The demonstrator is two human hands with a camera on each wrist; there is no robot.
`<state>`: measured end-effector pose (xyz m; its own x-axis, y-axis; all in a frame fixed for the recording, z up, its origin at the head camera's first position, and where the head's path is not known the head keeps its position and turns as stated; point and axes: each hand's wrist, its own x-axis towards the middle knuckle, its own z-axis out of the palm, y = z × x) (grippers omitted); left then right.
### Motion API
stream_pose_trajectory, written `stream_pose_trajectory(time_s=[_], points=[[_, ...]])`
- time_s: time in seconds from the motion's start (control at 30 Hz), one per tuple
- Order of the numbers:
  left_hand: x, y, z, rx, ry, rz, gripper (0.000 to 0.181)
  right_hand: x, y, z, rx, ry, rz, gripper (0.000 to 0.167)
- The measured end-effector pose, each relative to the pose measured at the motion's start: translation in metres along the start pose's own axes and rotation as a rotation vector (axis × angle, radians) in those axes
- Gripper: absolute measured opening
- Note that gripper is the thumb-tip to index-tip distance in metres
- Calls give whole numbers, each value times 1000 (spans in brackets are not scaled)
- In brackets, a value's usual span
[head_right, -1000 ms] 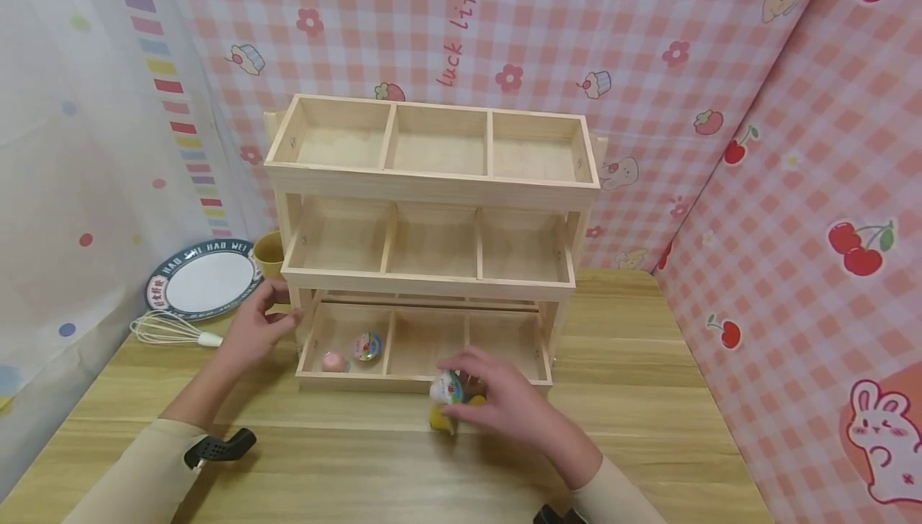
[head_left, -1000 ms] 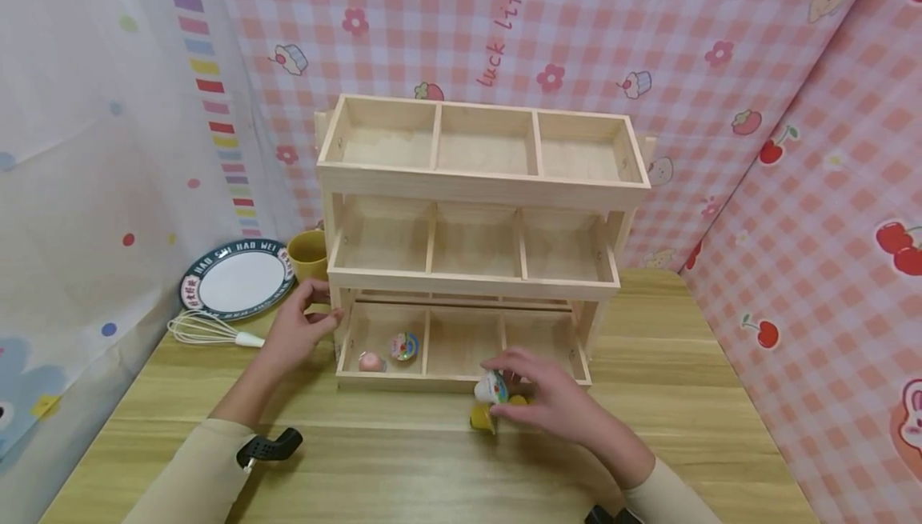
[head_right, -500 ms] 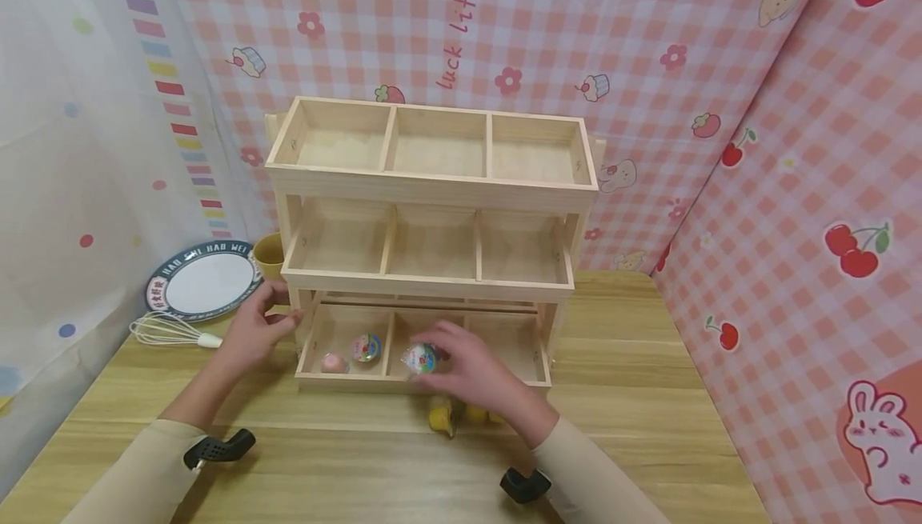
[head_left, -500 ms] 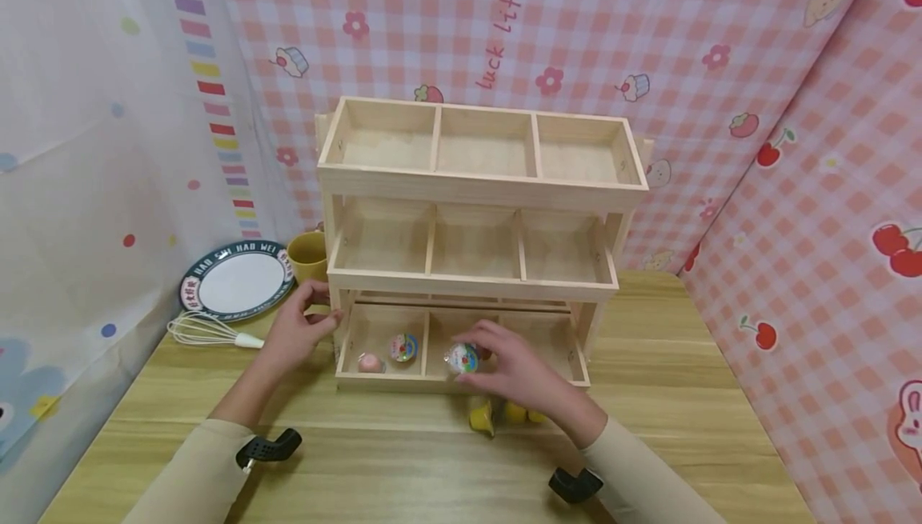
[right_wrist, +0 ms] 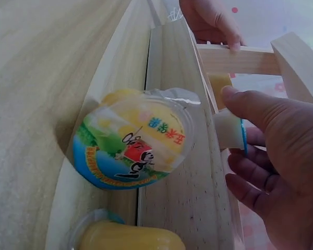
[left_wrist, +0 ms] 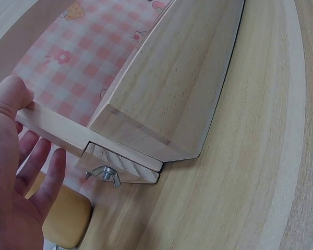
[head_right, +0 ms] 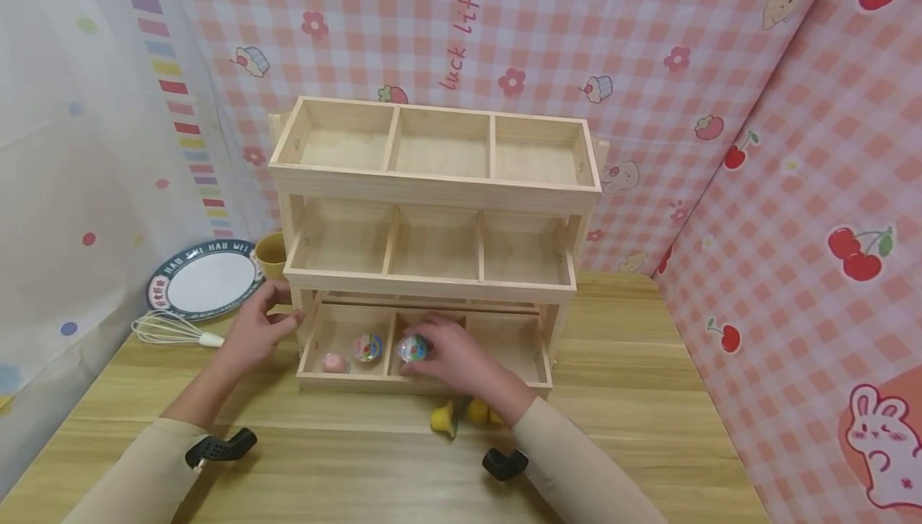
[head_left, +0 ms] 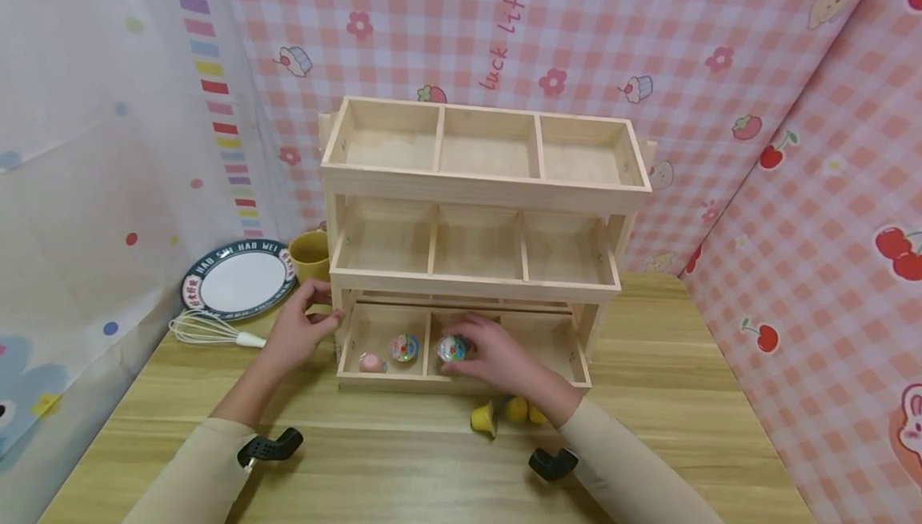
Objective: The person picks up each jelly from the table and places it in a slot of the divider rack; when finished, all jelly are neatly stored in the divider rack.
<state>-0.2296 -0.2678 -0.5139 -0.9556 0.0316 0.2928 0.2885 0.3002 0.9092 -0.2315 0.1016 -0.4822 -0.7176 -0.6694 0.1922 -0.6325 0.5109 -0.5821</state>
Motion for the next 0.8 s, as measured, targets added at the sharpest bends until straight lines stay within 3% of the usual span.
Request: stream_pose_trajectory(time_s=[0.33, 0.8], points=[[1, -1, 0, -7, -2, 0, 36, 10, 3, 5, 0, -72, 90, 55], [-1, -1, 1, -21, 7, 15, 34, 14, 10, 11, -124, -110, -15, 48]])
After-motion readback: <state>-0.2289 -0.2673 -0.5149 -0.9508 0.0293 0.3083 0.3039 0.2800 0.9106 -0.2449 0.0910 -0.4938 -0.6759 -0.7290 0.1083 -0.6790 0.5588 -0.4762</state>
